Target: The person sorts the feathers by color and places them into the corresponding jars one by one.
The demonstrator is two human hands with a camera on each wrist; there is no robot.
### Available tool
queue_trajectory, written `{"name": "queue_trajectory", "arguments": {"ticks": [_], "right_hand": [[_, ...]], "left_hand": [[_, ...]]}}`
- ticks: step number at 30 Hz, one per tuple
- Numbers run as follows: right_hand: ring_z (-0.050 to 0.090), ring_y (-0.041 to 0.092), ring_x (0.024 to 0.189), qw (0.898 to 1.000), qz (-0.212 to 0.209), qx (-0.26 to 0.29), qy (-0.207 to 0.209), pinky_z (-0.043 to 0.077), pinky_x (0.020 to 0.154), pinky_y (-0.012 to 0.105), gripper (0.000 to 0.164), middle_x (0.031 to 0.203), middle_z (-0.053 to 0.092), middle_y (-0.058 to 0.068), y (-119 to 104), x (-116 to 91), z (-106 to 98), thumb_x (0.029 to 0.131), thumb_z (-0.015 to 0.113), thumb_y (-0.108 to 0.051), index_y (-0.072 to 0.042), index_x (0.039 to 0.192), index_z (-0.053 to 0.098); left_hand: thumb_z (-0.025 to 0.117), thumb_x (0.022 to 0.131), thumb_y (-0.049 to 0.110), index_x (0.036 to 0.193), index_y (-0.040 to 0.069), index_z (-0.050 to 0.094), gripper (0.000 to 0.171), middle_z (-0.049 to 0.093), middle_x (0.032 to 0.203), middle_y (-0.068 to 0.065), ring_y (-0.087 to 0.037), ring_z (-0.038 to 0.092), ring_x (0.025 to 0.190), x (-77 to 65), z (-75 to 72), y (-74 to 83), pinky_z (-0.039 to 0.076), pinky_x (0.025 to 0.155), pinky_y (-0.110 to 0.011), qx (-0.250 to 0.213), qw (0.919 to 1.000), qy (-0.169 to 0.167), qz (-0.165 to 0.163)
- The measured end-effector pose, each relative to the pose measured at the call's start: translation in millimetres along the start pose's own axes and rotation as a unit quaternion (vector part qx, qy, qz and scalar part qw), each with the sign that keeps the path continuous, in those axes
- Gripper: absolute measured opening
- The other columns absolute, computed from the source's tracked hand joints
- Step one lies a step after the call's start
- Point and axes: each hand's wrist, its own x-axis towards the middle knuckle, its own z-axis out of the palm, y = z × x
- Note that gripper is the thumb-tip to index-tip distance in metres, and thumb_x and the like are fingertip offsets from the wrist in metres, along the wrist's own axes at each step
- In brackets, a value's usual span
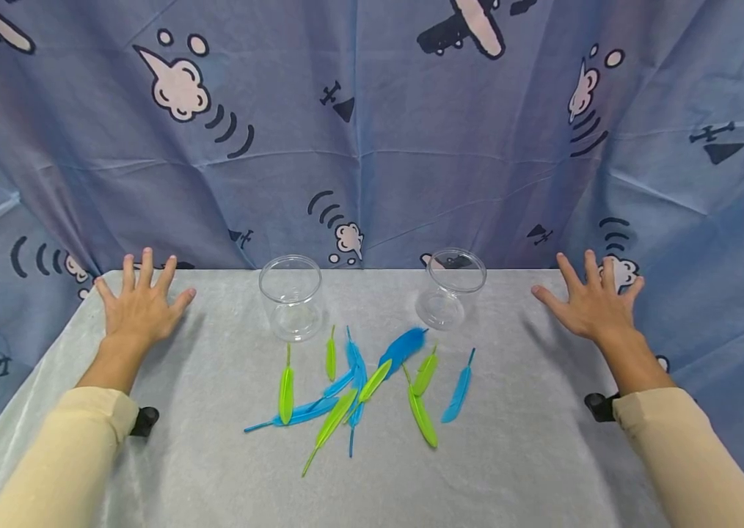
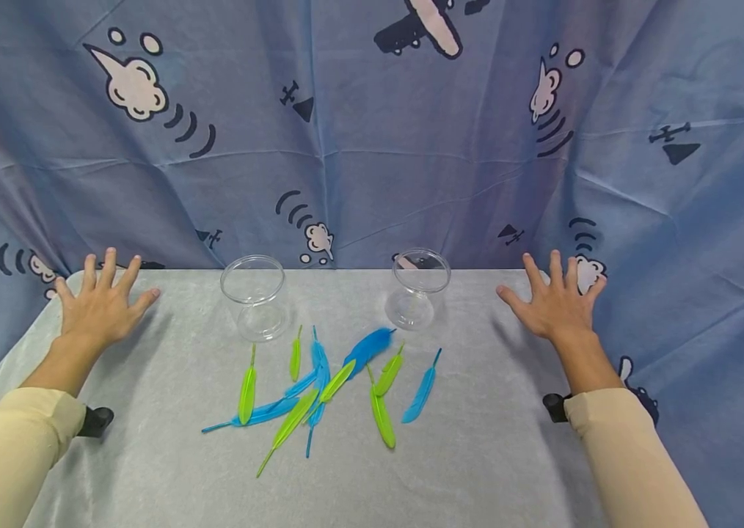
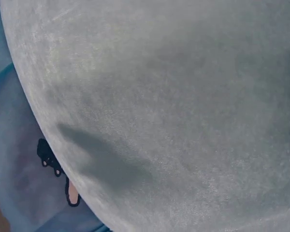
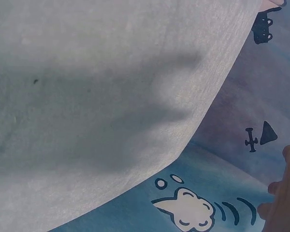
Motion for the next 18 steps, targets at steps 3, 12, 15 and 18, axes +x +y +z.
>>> {"name": "queue_trajectory", "arguments": {"ticks": [3,12,15,18], "right_hand": [[-0.013,0.057,0.142,1.000,-0.002,-0.005,0.003,-0.020,0.096,0.080,0.094,0.159,-0.010,0.032,-1,0,0,0.092,0.029,-0.078,-0.020,0.161,0.001],[-0.009,0.055,0.144,1.000,-0.025,-0.002,0.007,-0.017,0.099,0.079,0.092,0.160,-0.007,0.031,-15,-1,-7,0.093,0.031,-0.076,-0.019,0.161,0.004],[-0.007,0.055,0.144,0.999,-0.037,-0.003,0.011,-0.015,0.099,0.080,0.091,0.161,-0.006,0.029,-22,-2,-10,0.094,0.031,-0.075,-0.019,0.161,0.004],[-0.005,0.054,0.145,0.999,-0.047,-0.010,0.015,-0.013,0.100,0.080,0.091,0.162,-0.005,0.027,-28,-3,-13,0.094,0.032,-0.075,-0.020,0.161,0.005]], "left_hand": [[0.025,0.103,0.062,0.160,0.011,0.013,0.078,-0.006,0.162,-0.026,-0.050,-0.008,0.147,0.1,0.2,4.0,-0.010,0.103,-0.079,0.006,1.0000,0.000,0.006],[0.035,0.103,0.059,0.160,0.014,0.017,0.075,-0.004,0.165,-0.020,-0.045,-0.006,0.149,2.6,-7.2,27.4,-0.007,0.106,-0.077,-0.002,0.9990,0.033,0.029],[0.036,0.102,0.058,0.161,0.017,0.015,0.075,-0.005,0.165,-0.018,-0.042,-0.008,0.150,3.1,-12.5,37.0,-0.007,0.107,-0.076,-0.004,0.9985,0.040,0.037],[0.036,0.102,0.059,0.161,0.019,0.013,0.074,-0.006,0.166,-0.016,-0.041,-0.008,0.150,2.9,-16.7,45.3,-0.006,0.107,-0.075,0.000,0.9981,0.044,0.044]]}}
